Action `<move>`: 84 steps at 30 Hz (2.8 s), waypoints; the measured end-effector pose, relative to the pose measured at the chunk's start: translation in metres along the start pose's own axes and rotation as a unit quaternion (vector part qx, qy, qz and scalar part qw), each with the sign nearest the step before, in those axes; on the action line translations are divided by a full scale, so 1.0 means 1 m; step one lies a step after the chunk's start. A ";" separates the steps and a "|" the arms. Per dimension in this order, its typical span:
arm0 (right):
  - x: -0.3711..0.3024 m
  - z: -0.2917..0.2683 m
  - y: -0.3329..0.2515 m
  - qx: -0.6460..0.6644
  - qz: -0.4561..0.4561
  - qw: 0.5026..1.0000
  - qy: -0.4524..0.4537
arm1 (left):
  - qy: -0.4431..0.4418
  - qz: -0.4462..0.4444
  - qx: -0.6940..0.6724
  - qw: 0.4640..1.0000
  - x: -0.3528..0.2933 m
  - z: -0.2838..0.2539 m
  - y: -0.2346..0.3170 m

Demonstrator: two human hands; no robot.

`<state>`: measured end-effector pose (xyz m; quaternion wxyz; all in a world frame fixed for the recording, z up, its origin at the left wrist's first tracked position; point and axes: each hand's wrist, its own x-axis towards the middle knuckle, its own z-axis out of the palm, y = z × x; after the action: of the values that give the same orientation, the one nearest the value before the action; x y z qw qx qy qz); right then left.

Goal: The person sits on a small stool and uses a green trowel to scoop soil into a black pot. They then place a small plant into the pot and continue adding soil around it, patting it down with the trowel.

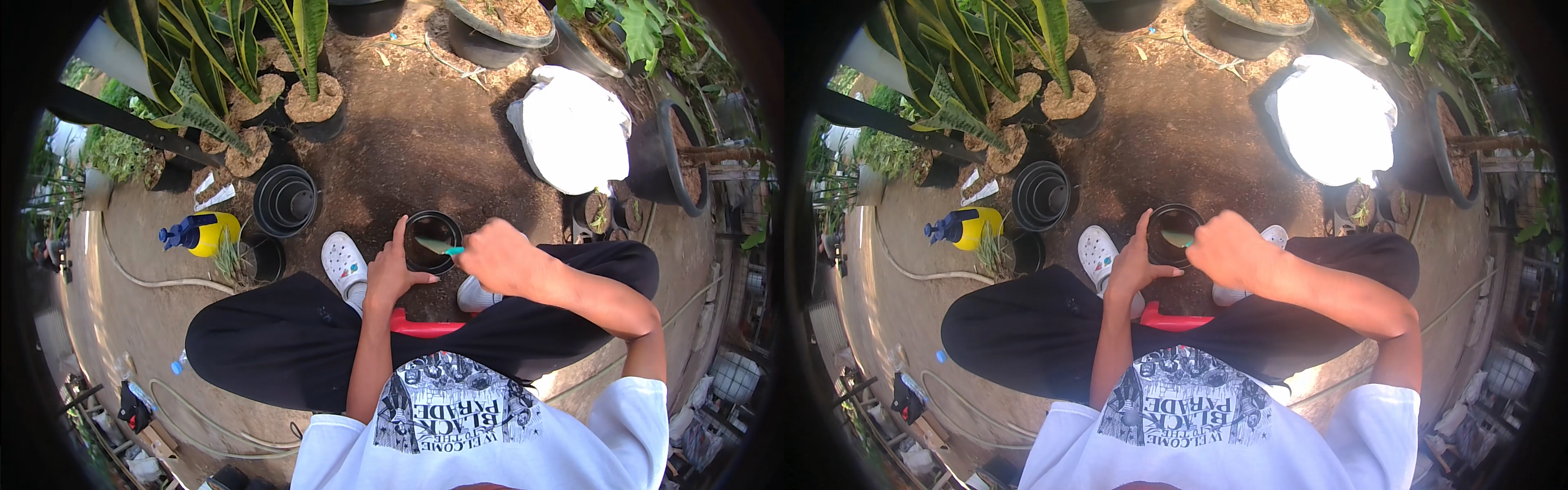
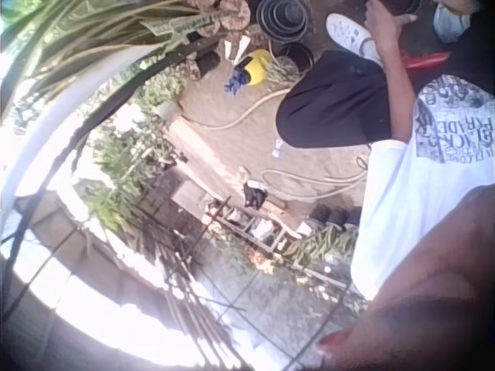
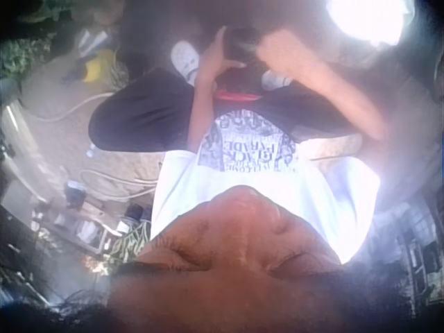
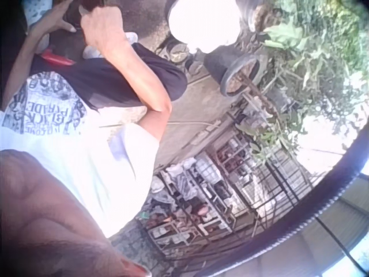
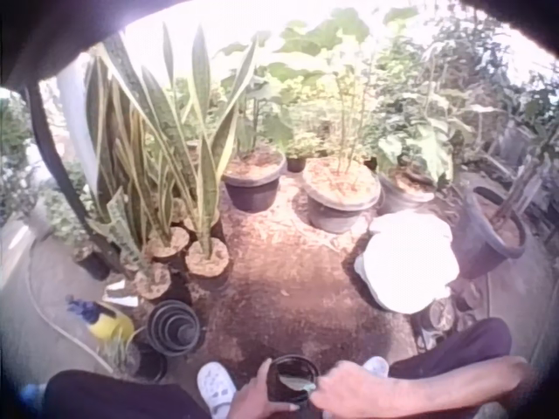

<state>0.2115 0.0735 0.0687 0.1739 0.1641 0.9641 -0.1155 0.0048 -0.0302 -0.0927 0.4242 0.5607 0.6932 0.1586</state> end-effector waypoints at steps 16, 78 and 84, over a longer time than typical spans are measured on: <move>-0.017 -0.021 -0.029 0.006 -0.054 0.998 -0.025 | -0.003 -0.011 0.010 1.000 0.000 -0.004 0.007; -0.002 -0.007 0.009 0.062 0.092 0.993 0.045 | -0.003 -0.011 0.015 1.000 -0.001 -0.005 0.007; -0.004 -0.016 0.017 0.114 0.163 0.975 0.095 | -0.002 -0.012 0.017 1.000 -0.002 -0.005 0.006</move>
<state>0.2159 0.0924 0.0820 0.0778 0.3482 0.9169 -0.1788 0.0052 -0.0284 -0.0850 0.4184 0.5596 0.7014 0.1407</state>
